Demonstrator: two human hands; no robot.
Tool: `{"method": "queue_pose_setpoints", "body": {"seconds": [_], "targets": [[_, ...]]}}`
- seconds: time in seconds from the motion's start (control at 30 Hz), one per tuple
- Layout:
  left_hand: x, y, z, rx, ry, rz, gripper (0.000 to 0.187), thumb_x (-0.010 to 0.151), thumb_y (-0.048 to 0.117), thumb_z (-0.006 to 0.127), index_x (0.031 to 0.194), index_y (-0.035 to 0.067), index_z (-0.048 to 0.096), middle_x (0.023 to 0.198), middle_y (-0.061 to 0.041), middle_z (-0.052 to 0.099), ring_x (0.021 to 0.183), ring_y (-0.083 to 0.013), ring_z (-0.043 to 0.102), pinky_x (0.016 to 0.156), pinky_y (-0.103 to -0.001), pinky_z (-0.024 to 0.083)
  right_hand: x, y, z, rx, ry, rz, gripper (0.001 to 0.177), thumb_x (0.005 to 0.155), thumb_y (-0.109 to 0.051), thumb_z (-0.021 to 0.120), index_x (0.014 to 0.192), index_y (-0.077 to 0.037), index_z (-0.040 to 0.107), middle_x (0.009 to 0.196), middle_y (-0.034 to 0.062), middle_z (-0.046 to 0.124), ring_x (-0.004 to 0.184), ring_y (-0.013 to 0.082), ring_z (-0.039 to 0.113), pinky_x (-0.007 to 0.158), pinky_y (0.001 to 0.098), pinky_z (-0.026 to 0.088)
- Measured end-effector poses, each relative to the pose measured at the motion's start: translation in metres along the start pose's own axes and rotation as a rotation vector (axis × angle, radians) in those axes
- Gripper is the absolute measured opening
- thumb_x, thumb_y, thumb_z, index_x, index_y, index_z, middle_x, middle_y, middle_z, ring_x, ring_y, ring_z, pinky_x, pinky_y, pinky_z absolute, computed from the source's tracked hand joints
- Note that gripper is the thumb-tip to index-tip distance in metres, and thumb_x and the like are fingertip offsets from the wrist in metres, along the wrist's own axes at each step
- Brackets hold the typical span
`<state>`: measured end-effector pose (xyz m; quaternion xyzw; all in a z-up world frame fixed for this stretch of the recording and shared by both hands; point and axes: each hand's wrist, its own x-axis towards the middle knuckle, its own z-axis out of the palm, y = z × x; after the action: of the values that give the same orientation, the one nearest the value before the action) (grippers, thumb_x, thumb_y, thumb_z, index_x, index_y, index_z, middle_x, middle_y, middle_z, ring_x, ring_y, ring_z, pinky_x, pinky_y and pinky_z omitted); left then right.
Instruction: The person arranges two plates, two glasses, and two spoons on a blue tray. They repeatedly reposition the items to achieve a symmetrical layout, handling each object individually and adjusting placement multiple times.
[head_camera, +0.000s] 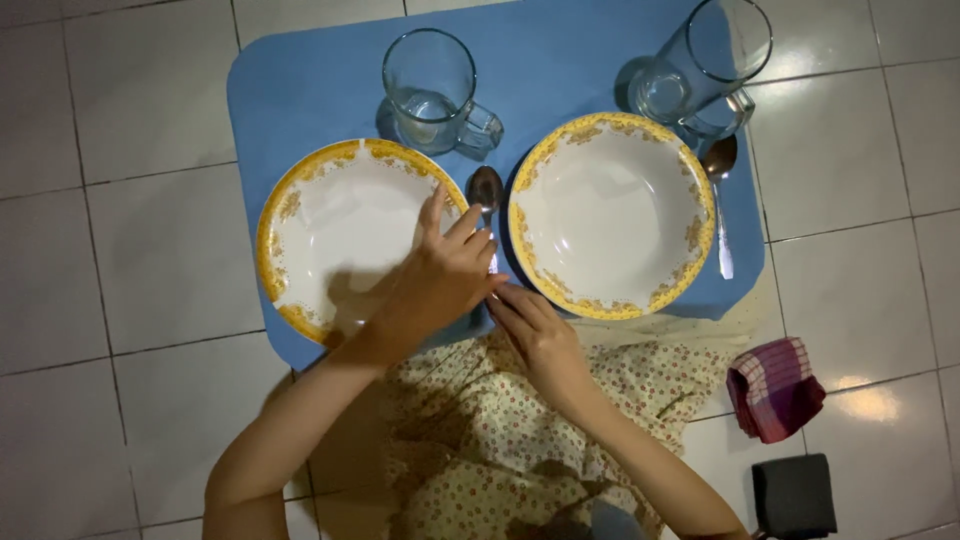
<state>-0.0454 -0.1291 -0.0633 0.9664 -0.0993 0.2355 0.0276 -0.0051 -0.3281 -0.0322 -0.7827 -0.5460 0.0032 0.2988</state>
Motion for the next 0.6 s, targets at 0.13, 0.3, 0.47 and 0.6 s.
{"method": "queue_pose_setpoints", "body": {"seconds": [0.13,0.3,0.47,0.6], "targets": [[-0.0018,-0.0001,0.0025,0.021,0.02,0.011,0.041,0.094,0.044,0.067,0.096,0.004,0.075,0.1,-0.017,0.072,0.116,-0.0365,0.064,0.109,-0.075,0.028,-0.0084,0.0086,0.0089,-0.041,-0.039,0.039,0.022,0.099,-0.008,0.063,0.118,-0.006,0.074,0.122,0.0083,0.072,0.116,0.0263,0.067,0.082,0.0347,0.061],[-0.0012,0.0011,-0.0005,0.024,0.017,-0.004,0.039,0.092,0.042,0.07,0.099,0.004,0.074,0.104,-0.015,0.073,0.117,-0.0346,0.064,0.112,-0.074,0.026,-0.0046,0.0067,0.0074,-0.045,-0.054,0.058,0.021,0.099,-0.006,0.062,0.117,-0.005,0.074,0.12,0.0085,0.072,0.114,0.026,0.067,0.08,0.0353,0.062],[-0.0035,0.001,0.0031,0.031,0.026,-0.008,0.039,0.096,0.042,0.066,0.1,0.004,0.075,0.105,-0.016,0.072,0.118,-0.0355,0.064,0.112,-0.075,0.025,-0.0086,0.0102,0.0083,-0.09,-0.072,0.034,0.023,0.098,-0.004,0.062,0.118,-0.007,0.073,0.12,0.0075,0.071,0.116,0.0252,0.067,0.08,0.0327,0.061],[-0.0038,0.0021,0.0052,0.007,0.022,-0.016,0.039,0.096,0.042,0.065,0.099,0.004,0.075,0.104,-0.016,0.073,0.117,-0.0363,0.064,0.112,-0.076,0.025,-0.0088,0.0106,0.006,-0.097,-0.083,0.012,0.022,0.097,-0.003,0.064,0.117,-0.006,0.073,0.12,0.0077,0.071,0.115,0.0252,0.068,0.08,0.0324,0.062]]}}
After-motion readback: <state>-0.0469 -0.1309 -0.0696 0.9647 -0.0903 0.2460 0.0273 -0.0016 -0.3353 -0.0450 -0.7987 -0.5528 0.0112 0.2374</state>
